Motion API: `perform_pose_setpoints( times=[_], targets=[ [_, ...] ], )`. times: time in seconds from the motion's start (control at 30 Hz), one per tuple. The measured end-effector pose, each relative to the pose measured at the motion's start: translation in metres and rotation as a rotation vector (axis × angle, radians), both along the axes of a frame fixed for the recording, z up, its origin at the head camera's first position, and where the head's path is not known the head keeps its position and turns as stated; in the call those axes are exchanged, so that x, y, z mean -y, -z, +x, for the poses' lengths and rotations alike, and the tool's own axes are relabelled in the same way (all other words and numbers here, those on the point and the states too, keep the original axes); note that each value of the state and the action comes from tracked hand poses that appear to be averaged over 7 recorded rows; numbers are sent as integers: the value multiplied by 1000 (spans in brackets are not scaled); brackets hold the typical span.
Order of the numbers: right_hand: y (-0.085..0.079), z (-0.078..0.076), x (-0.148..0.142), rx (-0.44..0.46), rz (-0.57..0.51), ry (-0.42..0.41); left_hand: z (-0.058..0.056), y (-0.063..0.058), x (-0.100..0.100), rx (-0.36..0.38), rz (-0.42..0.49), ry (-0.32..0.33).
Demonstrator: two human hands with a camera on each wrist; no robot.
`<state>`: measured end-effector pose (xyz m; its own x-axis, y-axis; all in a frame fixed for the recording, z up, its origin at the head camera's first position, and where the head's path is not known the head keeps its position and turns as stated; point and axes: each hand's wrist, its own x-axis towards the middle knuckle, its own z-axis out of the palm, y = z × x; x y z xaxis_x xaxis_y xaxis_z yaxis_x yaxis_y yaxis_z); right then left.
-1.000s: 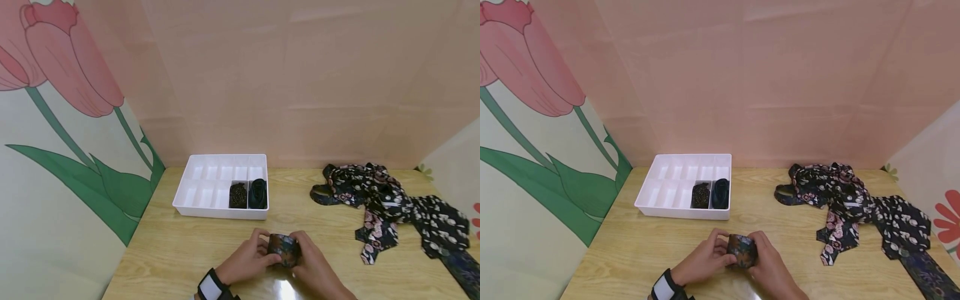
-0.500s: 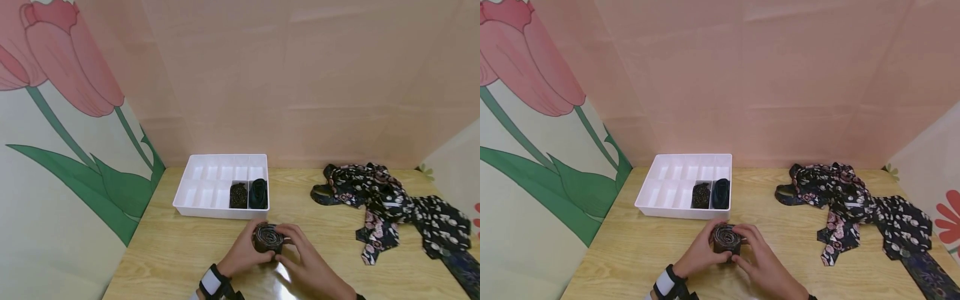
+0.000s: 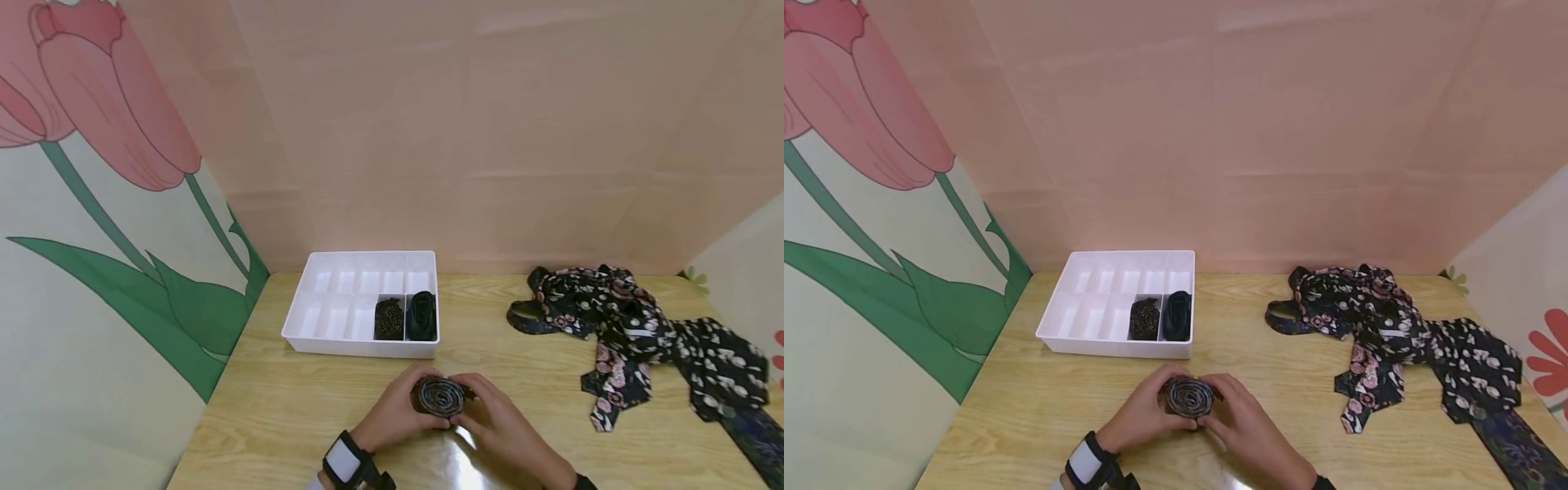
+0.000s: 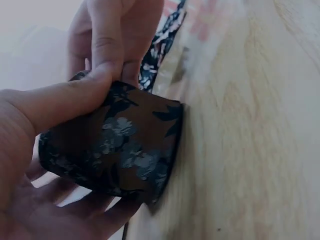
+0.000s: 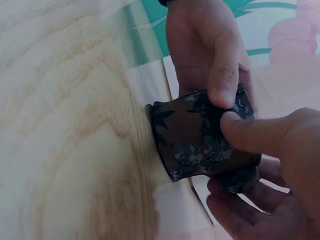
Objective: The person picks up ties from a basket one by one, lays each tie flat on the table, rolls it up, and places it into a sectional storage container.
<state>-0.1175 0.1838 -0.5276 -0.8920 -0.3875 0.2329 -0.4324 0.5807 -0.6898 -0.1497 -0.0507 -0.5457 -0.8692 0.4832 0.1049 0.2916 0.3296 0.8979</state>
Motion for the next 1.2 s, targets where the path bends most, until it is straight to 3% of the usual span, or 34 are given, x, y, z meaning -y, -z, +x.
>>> perform_pose_setpoints(
  times=[0.17, 0.3, 0.43, 0.7, 0.87, 1.0, 1.07, 1.2],
  targets=[
    [1, 1, 1, -44, 24, -9, 1, -6, 2, -20, -29, 18],
    [-1, 2, 2, 12, 45, -51, 3, -11, 0, -91, -22, 36],
    [-3, 2, 3, 36, 72, -60, 4, -16, 0, -137, -61, 13],
    [-3, -1, 5, 50, -44, -12, 1, -21, 3, -41, -149, -28],
    [0, -11, 2, -15, -124, -127, -1, -24, 6, -61, -171, -52],
    [-1, -24, 0, -8, -207, -195, -2, -30, 9, -34, -176, -107],
    [-5, -31, 0, -4, -228, -157, -3, -36, 12, -40, -170, -138],
    [-14, -48, 6, 68, -239, 24, -7, -55, 20, -110, -135, -216]
  ],
)
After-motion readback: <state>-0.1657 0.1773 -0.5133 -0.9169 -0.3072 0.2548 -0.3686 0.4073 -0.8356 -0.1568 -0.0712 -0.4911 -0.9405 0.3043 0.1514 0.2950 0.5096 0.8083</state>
